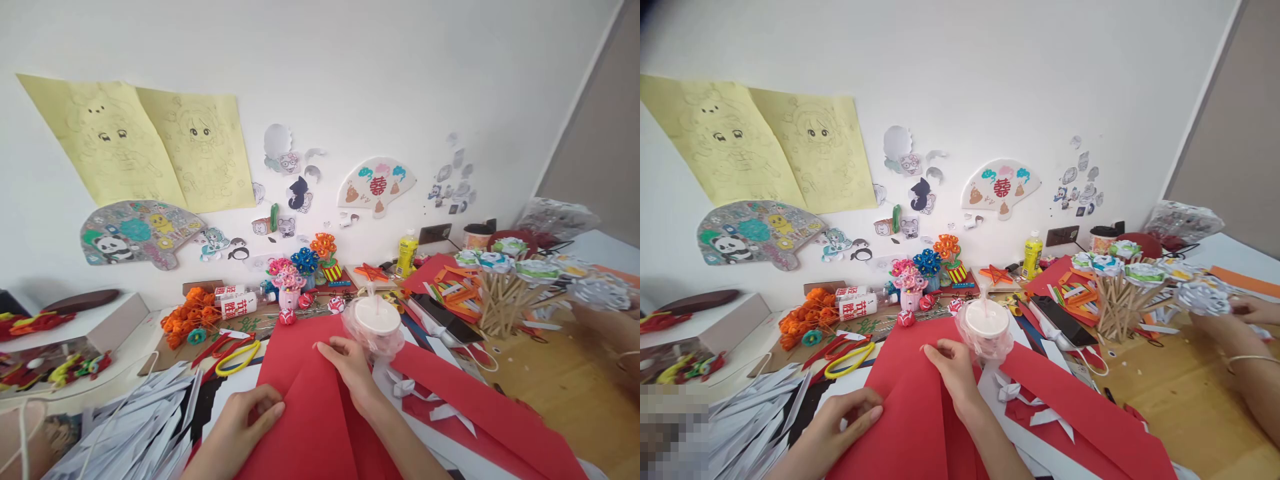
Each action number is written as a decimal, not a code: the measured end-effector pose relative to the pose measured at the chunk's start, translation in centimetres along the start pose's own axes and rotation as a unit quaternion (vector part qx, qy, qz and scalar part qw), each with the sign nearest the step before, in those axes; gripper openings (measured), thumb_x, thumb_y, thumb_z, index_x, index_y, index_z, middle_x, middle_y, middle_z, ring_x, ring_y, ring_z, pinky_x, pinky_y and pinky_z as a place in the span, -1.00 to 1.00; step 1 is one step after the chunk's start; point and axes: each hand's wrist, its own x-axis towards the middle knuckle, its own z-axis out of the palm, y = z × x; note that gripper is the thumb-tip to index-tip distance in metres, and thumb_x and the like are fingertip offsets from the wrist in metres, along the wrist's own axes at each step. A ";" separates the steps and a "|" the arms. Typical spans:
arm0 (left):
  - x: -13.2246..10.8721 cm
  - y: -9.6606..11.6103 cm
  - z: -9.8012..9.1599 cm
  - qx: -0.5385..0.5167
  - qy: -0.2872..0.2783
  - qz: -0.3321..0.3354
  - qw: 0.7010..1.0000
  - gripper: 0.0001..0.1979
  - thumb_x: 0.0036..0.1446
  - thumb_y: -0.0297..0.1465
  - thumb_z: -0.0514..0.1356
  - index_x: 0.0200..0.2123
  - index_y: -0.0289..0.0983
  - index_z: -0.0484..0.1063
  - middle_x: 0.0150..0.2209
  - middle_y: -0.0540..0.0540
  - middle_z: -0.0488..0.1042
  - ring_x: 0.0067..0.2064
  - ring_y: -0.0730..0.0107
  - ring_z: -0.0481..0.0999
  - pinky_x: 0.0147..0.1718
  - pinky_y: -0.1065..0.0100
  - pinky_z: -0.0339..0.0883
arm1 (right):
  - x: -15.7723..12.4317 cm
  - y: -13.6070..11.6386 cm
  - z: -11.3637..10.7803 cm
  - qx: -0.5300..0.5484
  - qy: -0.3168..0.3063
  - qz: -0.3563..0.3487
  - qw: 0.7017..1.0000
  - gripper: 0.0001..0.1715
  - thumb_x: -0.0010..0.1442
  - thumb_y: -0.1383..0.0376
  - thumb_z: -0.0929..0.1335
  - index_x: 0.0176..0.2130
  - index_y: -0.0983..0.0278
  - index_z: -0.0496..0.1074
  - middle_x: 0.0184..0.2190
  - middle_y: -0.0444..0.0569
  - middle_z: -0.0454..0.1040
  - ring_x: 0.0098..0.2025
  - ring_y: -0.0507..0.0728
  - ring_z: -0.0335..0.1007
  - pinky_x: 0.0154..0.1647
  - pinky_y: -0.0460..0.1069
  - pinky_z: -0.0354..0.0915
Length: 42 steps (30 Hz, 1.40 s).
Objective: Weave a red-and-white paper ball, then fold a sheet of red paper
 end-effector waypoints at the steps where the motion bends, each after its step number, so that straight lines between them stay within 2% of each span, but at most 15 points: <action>1: 0.1 0.4 0.5 -0.012 0.014 -0.003 1.000 -0.60 0.13 -0.06 0.04 -0.41 -0.25 0.46 -0.44 0.00 0.44 -0.41 0.37 0.31 -0.37 0.44 0.16 | -0.1 0.0 0.2 -0.006 -0.009 -0.001 1.000 -0.46 -0.13 -0.01 0.47 -0.68 0.25 0.17 -0.68 -0.24 0.15 -0.54 0.00 0.07 -0.50 -0.08 0.03; 4: 0.4 1.3 1.8 -0.041 0.041 -0.015 0.998 -0.62 0.09 -0.07 0.06 -0.54 -0.24 0.34 -0.55 0.04 0.32 -0.46 0.38 0.25 -0.43 0.43 0.12 | -0.4 -0.1 0.5 -0.018 -0.024 -0.009 0.999 -0.46 -0.09 0.04 0.46 -0.68 0.24 0.12 -0.67 -0.27 0.05 -0.55 -0.02 -0.03 -0.52 -0.08 -0.04; 7: 0.4 1.5 2.5 -0.061 0.032 -0.022 0.997 -0.64 0.06 -0.09 0.08 -0.58 -0.24 0.28 -0.60 0.07 0.22 -0.49 0.40 0.19 -0.47 0.43 0.06 | -0.6 -0.4 0.5 -0.018 -0.026 -0.015 0.999 -0.46 -0.06 0.07 0.45 -0.67 0.24 0.09 -0.66 -0.27 0.00 -0.55 -0.02 -0.07 -0.52 -0.08 -0.08; 12: 0.3 1.2 2.7 -0.071 0.012 -0.021 0.997 -0.66 0.08 -0.12 0.09 -0.54 -0.27 0.32 -0.58 0.07 0.22 -0.49 0.43 0.17 -0.47 0.42 0.01 | -0.8 -0.7 0.3 0.002 -0.035 -0.001 0.999 -0.47 -0.08 0.11 0.47 -0.69 0.25 0.11 -0.67 -0.27 0.00 -0.56 -0.03 -0.11 -0.53 -0.08 -0.11; 16: 0.3 1.3 3.1 -0.078 0.011 -0.017 0.997 -0.65 0.08 -0.11 0.10 -0.54 -0.27 0.31 -0.58 0.07 0.22 -0.50 0.45 0.16 -0.49 0.43 0.00 | -0.8 -1.0 0.3 0.013 -0.028 -0.001 1.000 -0.47 -0.11 0.09 0.49 -0.70 0.26 0.14 -0.68 -0.27 0.05 -0.56 -0.02 -0.03 -0.51 -0.08 -0.05; 21: 0.2 1.4 3.1 -0.097 0.009 -0.018 0.995 -0.63 0.08 -0.09 0.11 -0.54 -0.27 0.29 -0.58 0.09 0.18 -0.49 0.47 0.14 -0.49 0.43 -0.01 | -0.7 -0.8 0.2 0.020 -0.032 0.006 0.999 -0.60 -0.14 0.04 0.50 -0.56 0.29 0.40 -0.56 -0.17 0.32 -0.45 0.05 0.19 -0.41 -0.07 0.12; 30: 0.2 1.4 3.0 -0.091 -0.019 -0.012 0.996 -0.59 0.08 -0.03 0.09 -0.51 -0.27 0.29 -0.56 0.10 0.18 -0.47 0.47 0.16 -0.47 0.45 0.04 | -0.4 -0.4 -0.2 0.075 -0.024 0.034 0.996 -0.46 -0.19 0.10 0.53 -0.64 0.27 0.15 -0.63 -0.26 0.10 -0.51 -0.03 -0.02 -0.49 -0.11 -0.01; 38: 0.3 1.5 3.0 -0.056 -0.005 0.000 0.998 -0.60 0.11 -0.05 0.06 -0.53 -0.26 0.26 -0.55 0.08 0.19 -0.46 0.45 0.15 -0.45 0.44 0.04 | -0.5 -0.7 0.1 0.088 -0.023 0.042 0.995 -0.44 -0.23 0.05 0.54 -0.64 0.27 0.16 -0.64 -0.26 0.12 -0.51 -0.02 -0.01 -0.48 -0.11 -0.02; 42: 0.3 1.5 2.9 -0.045 -0.009 0.003 0.999 -0.62 0.12 -0.08 0.05 -0.54 -0.26 0.24 -0.55 0.09 0.19 -0.46 0.46 0.15 -0.45 0.44 0.04 | -0.4 -0.6 0.1 0.076 -0.034 0.042 0.996 -0.47 -0.16 -0.04 0.50 -0.62 0.29 0.27 -0.62 -0.20 0.25 -0.52 -0.01 0.03 -0.48 -0.10 -0.02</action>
